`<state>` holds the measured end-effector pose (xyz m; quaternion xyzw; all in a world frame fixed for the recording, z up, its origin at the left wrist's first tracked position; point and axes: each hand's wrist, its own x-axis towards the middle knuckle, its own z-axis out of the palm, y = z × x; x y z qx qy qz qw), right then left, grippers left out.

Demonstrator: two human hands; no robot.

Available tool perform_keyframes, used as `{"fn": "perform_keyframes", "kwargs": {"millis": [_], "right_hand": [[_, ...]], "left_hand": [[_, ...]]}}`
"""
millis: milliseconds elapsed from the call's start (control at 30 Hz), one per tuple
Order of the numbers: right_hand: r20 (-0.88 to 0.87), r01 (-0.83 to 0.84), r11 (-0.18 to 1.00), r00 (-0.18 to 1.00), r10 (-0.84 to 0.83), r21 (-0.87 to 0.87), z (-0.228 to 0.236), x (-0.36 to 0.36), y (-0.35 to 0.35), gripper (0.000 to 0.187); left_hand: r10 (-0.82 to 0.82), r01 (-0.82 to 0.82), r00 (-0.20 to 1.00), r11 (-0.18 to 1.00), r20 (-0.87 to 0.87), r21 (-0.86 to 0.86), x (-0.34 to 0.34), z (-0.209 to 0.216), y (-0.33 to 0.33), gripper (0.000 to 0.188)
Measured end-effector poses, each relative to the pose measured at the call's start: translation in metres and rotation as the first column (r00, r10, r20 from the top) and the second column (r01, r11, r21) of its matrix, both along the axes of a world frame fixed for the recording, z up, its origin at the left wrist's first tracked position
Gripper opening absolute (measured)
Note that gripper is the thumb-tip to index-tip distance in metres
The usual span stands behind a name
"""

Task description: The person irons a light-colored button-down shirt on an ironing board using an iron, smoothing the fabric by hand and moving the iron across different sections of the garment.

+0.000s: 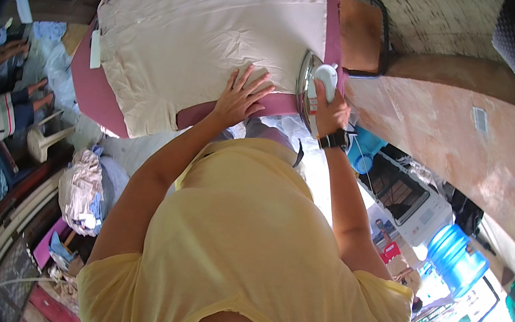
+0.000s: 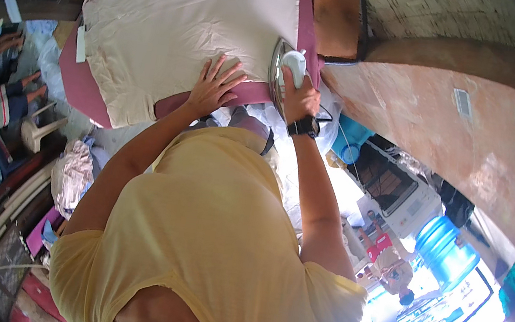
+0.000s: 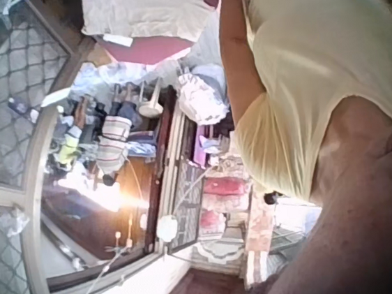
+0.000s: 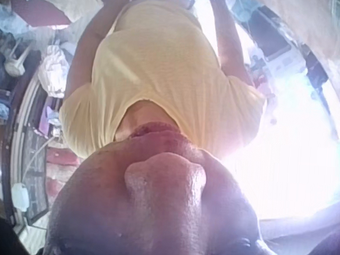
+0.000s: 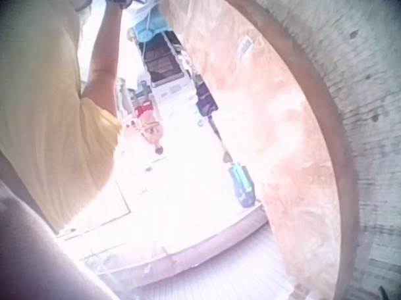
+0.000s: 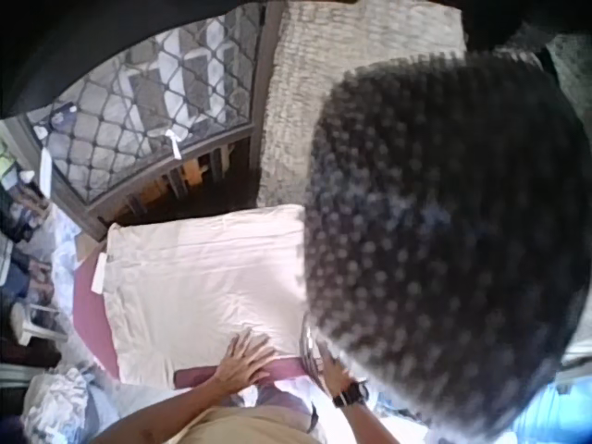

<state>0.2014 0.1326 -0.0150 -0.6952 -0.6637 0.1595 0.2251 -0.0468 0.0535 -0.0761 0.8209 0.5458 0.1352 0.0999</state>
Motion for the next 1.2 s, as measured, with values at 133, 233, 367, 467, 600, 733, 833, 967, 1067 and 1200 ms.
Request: {"fn": "perform_keyframes", "kwargs": {"millis": [133,233,367,467,600,733,833,967,1067,1200], "right_hand": [[0.206,0.049,0.988,0.975,-0.08,0.149,-0.01,-0.026,0.052,0.062],[0.018,0.046,0.98,0.999,-0.043,-0.192,0.037,-0.044,0.061,0.07],[0.148,-0.022,0.995,0.988,0.036,-0.094,0.009,-0.013,0.044,0.068],[0.067,-0.21,0.976,0.975,0.213,-0.058,0.024,-0.019,0.066,0.068],[0.417,-0.397,0.884,0.779,0.467,-0.248,0.034,-0.051,0.123,0.082],[0.286,-0.764,0.62,0.563,0.775,-0.176,0.035,-0.1,0.144,0.061],[0.203,-0.804,0.595,0.581,0.789,-0.012,0.031,-0.148,0.133,0.052],[0.123,-0.902,0.402,0.386,0.914,-0.157,0.043,-0.198,0.113,0.051],[0.109,-0.911,0.404,0.395,0.912,-0.08,0.047,-0.232,0.093,0.05],[0.124,-0.94,0.338,0.33,0.936,-0.048,0.046,-0.268,0.067,0.049]], "left_hand": [[-0.02,0.02,1.0,0.999,-0.014,0.038,0.001,-0.003,0.005,0.061],[-0.014,0.015,0.999,1.0,-0.031,0.018,-0.003,-0.002,0.003,0.061],[-0.015,0.015,1.0,1.0,0.009,0.024,-0.002,-0.007,0.004,0.064],[-0.005,0.004,0.998,1.0,0.069,0.023,-0.005,-0.012,-0.002,0.065],[-0.058,0.054,0.98,0.998,0.19,0.026,-0.01,-0.009,-0.003,0.062],[-0.005,0.037,0.881,0.998,0.474,-0.057,-0.033,-0.007,-0.017,0.048],[0.203,-0.359,0.777,0.92,0.596,0.155,-0.085,0.001,-0.03,0.024],[0.711,-0.974,0.226,0.173,0.666,0.145,-0.212,-0.01,-0.062,0.026],[0.848,-0.976,0.186,0.099,0.496,0.195,-0.288,0.001,-0.078,0.029],[0.862,-0.934,0.249,0.335,0.441,-0.128,-0.344,-0.009,-0.07,0.033]]}}
